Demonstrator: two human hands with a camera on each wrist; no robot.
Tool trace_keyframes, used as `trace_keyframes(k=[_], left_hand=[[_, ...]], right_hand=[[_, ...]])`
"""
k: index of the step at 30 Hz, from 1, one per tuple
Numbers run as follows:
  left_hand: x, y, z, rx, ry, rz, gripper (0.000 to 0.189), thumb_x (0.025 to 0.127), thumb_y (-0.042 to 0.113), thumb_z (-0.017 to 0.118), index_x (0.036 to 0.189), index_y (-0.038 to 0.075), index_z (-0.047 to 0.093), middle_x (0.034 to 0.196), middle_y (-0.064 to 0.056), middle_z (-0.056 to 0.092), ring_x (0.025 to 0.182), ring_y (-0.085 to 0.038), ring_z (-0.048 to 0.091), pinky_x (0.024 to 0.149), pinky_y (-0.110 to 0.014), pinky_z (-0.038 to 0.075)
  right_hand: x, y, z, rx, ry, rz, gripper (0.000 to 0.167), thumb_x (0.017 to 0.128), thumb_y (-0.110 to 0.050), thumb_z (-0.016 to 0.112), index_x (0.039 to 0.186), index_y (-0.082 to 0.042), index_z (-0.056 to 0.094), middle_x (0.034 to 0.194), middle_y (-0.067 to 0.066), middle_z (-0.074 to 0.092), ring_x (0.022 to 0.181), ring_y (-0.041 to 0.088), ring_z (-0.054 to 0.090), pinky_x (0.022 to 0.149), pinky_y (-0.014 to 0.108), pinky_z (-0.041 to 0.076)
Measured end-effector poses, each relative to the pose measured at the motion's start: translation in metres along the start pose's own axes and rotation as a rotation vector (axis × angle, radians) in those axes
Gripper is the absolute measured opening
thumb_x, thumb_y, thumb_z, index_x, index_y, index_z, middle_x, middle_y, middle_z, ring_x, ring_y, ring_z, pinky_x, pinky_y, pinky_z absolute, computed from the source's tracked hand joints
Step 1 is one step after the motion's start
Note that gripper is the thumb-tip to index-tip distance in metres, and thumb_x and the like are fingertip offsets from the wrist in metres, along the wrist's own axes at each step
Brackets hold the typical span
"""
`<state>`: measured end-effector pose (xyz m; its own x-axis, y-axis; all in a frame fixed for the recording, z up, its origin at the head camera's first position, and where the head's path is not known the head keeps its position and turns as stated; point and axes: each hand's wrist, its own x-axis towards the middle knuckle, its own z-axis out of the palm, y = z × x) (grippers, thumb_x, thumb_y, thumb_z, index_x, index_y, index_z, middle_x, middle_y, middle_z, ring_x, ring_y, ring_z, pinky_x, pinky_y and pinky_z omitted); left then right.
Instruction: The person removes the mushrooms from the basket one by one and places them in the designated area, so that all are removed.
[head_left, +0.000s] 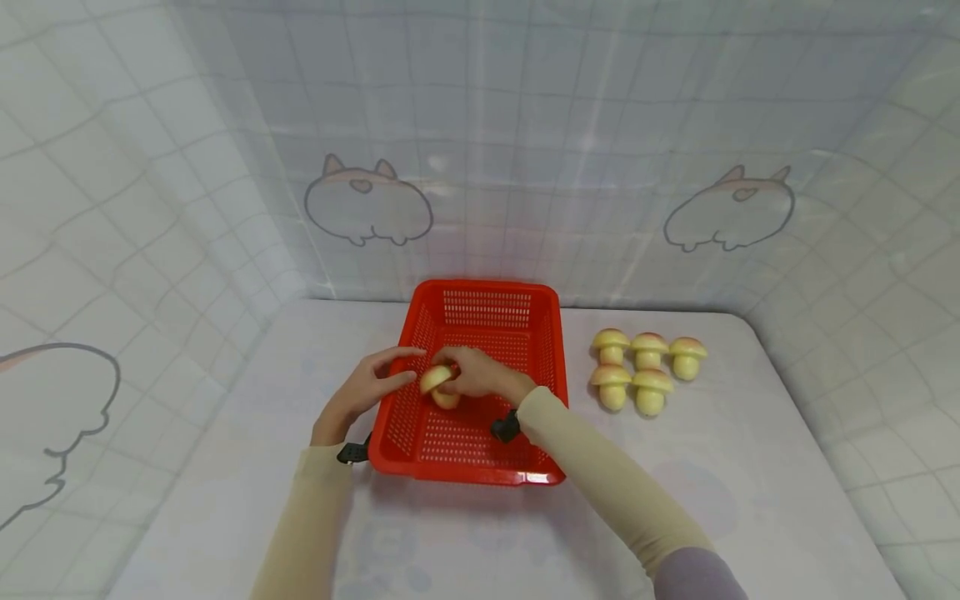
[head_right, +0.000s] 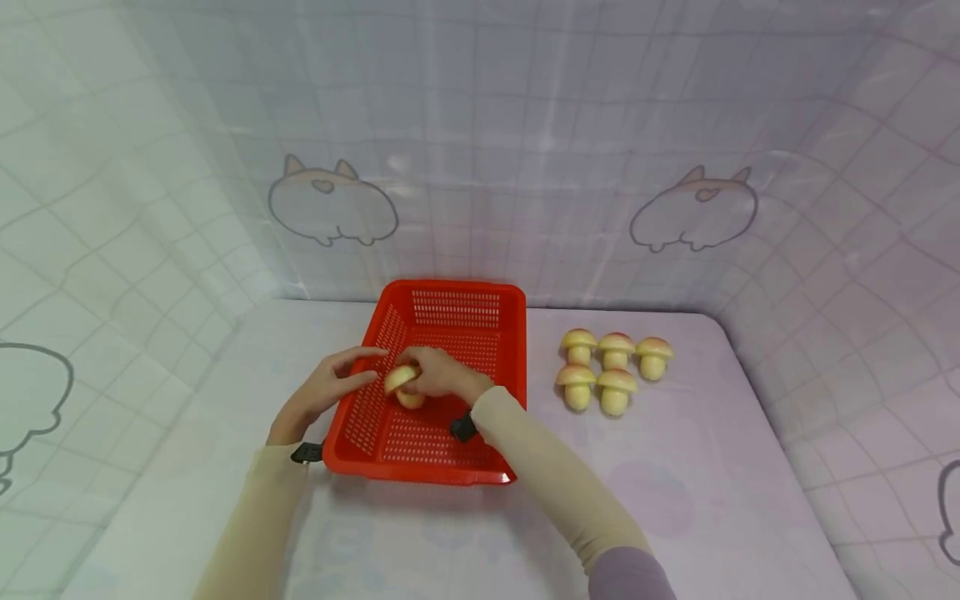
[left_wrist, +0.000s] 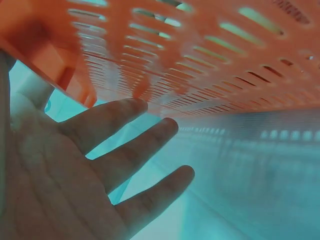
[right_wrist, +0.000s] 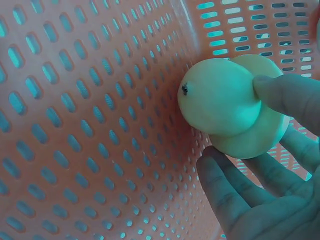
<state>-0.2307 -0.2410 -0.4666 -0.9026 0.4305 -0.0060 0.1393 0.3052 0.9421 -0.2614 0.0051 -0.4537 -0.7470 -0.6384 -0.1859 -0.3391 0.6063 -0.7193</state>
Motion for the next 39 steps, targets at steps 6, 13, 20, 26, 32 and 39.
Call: trace_keyframes(k=[6,13,20,26,32,39], left_hand=[[-0.001,-0.002,0.0,-0.018,-0.005,-0.015,0.044,0.102,0.02,0.065,0.144,0.009,0.057,0.146,-0.019,0.055,0.114,-0.03,0.061,0.087,-0.03,0.058],[-0.002,-0.002,-0.001,-0.017,0.002,-0.043,0.042,0.102,0.022,0.066,0.143,0.014,0.059,0.144,-0.019,0.055,0.11,-0.029,0.062,0.087,-0.03,0.058],[-0.003,0.001,0.0,-0.033,-0.005,-0.047,0.042,0.102,0.022,0.066,0.143,0.013,0.059,0.141,-0.021,0.057,0.107,-0.033,0.064,0.085,-0.03,0.059],[-0.003,-0.001,0.0,-0.036,-0.004,-0.059,0.043,0.102,0.022,0.065,0.144,0.011,0.057,0.139,-0.024,0.057,0.105,-0.034,0.064,0.084,-0.03,0.06],[-0.002,-0.001,0.0,-0.035,-0.003,-0.066,0.044,0.102,0.021,0.065,0.144,0.008,0.055,0.138,-0.027,0.057,0.106,-0.034,0.065,0.085,-0.03,0.059],[0.0,0.001,0.001,-0.036,-0.004,-0.075,0.046,0.102,0.023,0.066,0.144,0.009,0.055,0.139,-0.025,0.057,0.107,-0.036,0.065,0.085,-0.031,0.06]], right_hand=[[-0.005,0.0,-0.007,0.106,0.038,0.007,0.04,0.095,-0.02,0.075,0.133,-0.014,0.064,0.129,0.003,0.065,0.109,0.02,0.06,0.093,0.034,0.056],[-0.006,-0.001,-0.012,0.123,0.06,0.008,0.037,0.095,-0.021,0.075,0.13,-0.014,0.065,0.127,0.003,0.066,0.107,0.02,0.061,0.091,0.035,0.056],[-0.01,-0.001,-0.017,0.137,0.088,0.022,0.039,0.095,-0.02,0.076,0.132,-0.012,0.064,0.13,0.004,0.066,0.112,0.022,0.061,0.095,0.037,0.054],[-0.022,-0.007,-0.029,0.228,0.146,-0.029,0.038,0.095,-0.02,0.076,0.131,-0.011,0.066,0.126,0.005,0.068,0.116,0.025,0.062,0.096,0.038,0.056],[-0.043,-0.009,-0.045,0.26,0.21,-0.028,0.039,0.094,-0.022,0.077,0.13,-0.012,0.065,0.126,0.004,0.067,0.115,0.024,0.063,0.092,0.037,0.057],[-0.072,-0.005,-0.065,0.334,0.348,-0.025,0.043,0.094,-0.018,0.076,0.134,-0.009,0.062,0.128,0.01,0.066,0.116,0.031,0.067,0.091,0.041,0.059]])
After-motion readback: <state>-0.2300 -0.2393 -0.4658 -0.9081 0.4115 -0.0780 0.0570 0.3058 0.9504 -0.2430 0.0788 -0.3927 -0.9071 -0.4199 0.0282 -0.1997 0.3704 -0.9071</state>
